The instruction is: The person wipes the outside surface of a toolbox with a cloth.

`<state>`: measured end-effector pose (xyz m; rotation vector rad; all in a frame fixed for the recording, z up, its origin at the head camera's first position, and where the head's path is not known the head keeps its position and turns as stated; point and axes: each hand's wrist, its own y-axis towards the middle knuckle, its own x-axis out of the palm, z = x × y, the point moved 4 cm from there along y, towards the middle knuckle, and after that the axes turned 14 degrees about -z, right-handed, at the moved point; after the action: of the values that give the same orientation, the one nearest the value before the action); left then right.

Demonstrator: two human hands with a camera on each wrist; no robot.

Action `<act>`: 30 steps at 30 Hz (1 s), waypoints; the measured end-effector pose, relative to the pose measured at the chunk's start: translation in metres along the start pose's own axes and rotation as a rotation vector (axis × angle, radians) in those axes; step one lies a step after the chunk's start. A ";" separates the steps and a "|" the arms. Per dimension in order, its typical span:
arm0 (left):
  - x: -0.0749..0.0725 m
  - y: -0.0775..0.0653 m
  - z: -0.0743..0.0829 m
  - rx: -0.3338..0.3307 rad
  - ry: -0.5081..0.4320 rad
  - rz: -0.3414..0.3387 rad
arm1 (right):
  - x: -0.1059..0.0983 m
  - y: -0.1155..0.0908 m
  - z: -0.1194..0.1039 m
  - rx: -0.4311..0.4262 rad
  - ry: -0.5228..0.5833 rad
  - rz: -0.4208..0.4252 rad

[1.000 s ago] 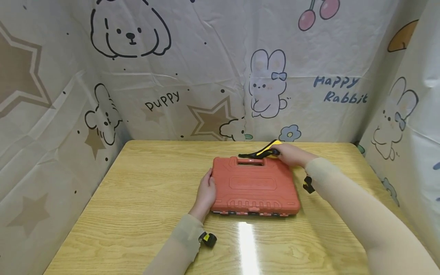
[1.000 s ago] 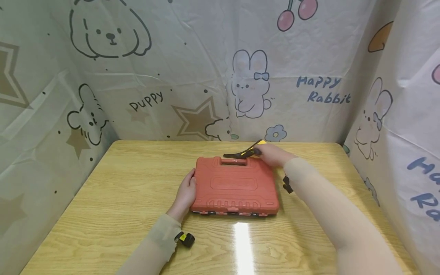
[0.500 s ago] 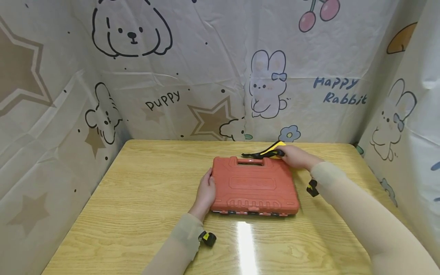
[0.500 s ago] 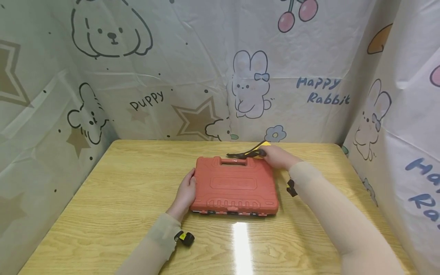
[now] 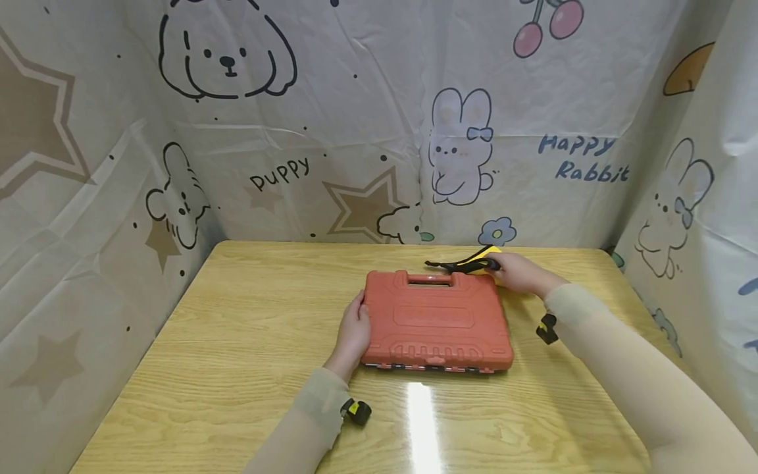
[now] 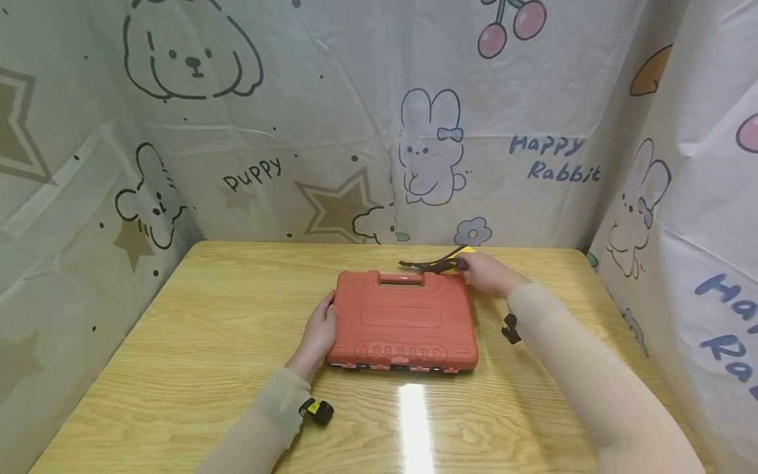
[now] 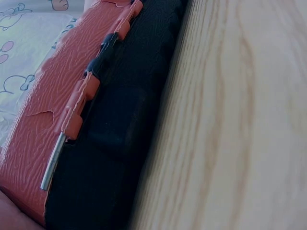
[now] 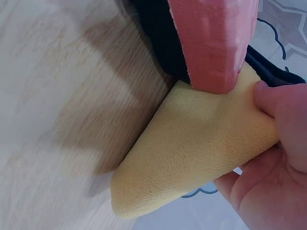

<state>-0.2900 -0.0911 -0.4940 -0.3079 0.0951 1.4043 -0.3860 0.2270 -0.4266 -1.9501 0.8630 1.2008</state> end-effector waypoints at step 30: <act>0.001 0.001 0.001 -0.001 0.000 -0.003 | 0.028 -0.029 0.011 0.252 0.195 0.147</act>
<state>-0.2906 -0.0896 -0.4934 -0.3089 0.0935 1.4011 -0.3577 0.2465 -0.4502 -1.8426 1.2149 0.9391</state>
